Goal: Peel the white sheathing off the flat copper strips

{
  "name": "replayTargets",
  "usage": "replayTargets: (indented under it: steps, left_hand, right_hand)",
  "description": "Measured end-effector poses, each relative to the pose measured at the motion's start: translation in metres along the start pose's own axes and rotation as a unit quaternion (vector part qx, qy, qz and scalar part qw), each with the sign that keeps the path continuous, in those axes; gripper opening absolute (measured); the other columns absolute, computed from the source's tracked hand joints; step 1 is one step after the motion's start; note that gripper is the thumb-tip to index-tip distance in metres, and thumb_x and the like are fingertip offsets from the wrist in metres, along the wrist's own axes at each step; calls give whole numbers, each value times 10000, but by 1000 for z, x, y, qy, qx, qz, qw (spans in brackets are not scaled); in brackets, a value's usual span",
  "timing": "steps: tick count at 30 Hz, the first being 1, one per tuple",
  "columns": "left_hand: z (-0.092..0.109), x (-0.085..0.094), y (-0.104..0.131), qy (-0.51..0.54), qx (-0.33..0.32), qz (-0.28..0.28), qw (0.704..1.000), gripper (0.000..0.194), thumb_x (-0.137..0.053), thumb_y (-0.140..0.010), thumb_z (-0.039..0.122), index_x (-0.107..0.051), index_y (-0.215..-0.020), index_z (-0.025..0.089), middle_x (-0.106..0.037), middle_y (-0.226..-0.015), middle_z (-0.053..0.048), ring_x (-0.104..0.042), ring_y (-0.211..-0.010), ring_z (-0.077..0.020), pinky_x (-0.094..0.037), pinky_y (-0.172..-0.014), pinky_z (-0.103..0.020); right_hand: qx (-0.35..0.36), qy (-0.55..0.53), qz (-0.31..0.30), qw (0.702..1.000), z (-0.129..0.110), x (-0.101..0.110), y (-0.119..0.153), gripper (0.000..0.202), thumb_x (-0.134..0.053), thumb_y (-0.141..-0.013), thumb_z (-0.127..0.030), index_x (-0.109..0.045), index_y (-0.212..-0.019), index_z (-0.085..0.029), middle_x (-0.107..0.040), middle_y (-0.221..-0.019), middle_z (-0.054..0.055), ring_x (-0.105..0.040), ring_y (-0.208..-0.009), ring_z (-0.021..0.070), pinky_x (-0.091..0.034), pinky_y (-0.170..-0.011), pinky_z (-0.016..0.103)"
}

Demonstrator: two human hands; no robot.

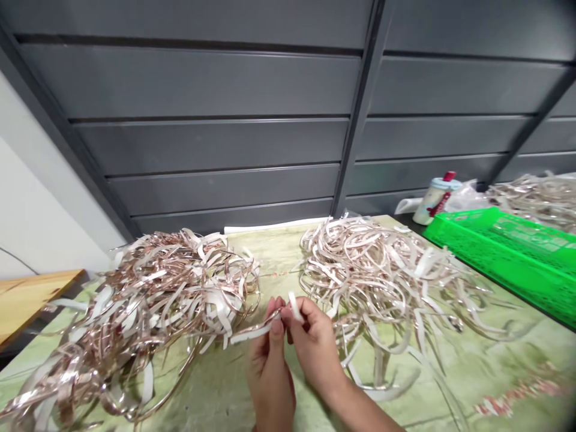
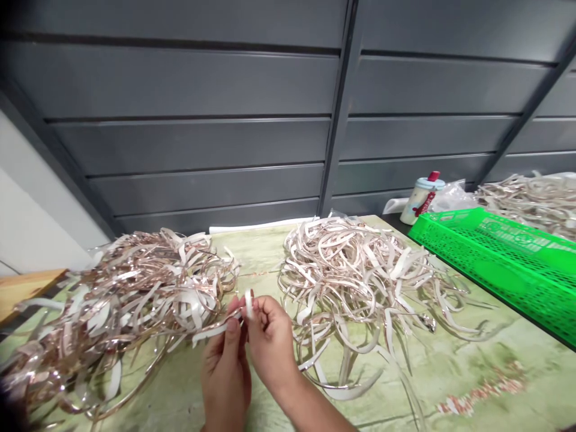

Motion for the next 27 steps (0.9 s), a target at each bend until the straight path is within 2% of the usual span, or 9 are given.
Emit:
replayTargets:
  steps: [4,9,13,16,19,21,24,27]
  left_hand:
    - [-1,-1,-3,-32,27,-1,999,389,-785,-724,429,-766,-987,143,-763,-1001,-128,-698,-993,-240,-526,-927,-345]
    - [3,-8,-2,78,34,4,996,268,-796,-720,364,-779,-874,145,-774,-898,-106,-730,-842,-197,-577,-778,-266]
    - [2,-10,-2,129,54,8,990,243,-804,-712,329,-773,-877,152,-770,-909,-84,-723,-836,-163,-571,-776,-222]
    - [2,-9,-4,124,54,-6,991,283,-809,-703,358,-769,-904,163,-766,-906,-77,-717,-842,-165,-570,-768,-231]
    - [3,-10,-3,53,44,-27,997,284,-809,-708,347,-770,-922,164,-764,-909,-87,-712,-859,-180,-564,-770,-250]
    - [3,-9,-2,11,48,-28,998,262,-802,-717,333,-774,-908,157,-765,-912,-94,-711,-886,-194,-560,-799,-270]
    - [3,-8,-1,25,57,-13,998,261,-810,-693,344,-777,-849,138,-764,-857,-94,-716,-859,-204,-567,-793,-282]
    - [3,-8,-2,70,67,2,995,205,-804,-699,303,-768,-806,132,-759,-844,-79,-713,-792,-165,-569,-748,-236]
  right_hand:
    - [-32,-34,-7,999,5,2,2,299,-656,-857,-440,-573,-751,-173,-473,-563,-57,-390,-505,90,-313,-481,204]
    - [-103,-166,0,981,12,1,-2,312,-712,-813,-424,-568,-701,-171,-455,-465,-68,-328,-444,75,-252,-451,197]
    - [-122,-278,23,953,13,1,-5,358,-783,-746,-376,-517,-620,-171,-432,-475,-74,-288,-432,57,-227,-436,190]
    - [-122,-255,14,959,12,-1,-3,346,-766,-773,-403,-544,-654,-166,-461,-481,-69,-317,-436,55,-246,-445,183]
    - [-120,-181,-7,976,12,-3,2,328,-732,-807,-446,-590,-719,-163,-476,-467,-66,-350,-440,64,-275,-457,186]
    - [-122,-172,-15,977,13,-4,4,311,-719,-819,-447,-620,-766,-157,-474,-465,-68,-359,-443,67,-299,-470,187]
    - [-133,-228,-13,964,14,-3,4,272,-723,-825,-402,-643,-771,-147,-474,-455,-64,-348,-432,63,-298,-455,178]
    - [-159,-324,-10,932,17,0,0,257,-781,-767,-303,-601,-670,-147,-520,-486,-44,-321,-402,43,-267,-393,157]
Point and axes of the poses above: each hand's wrist, its own y-axis away from the middle knuckle, its own x-axis out of the back of the hand, z = x × y, the point moved 6 cm from there along -y, towards the middle knuckle
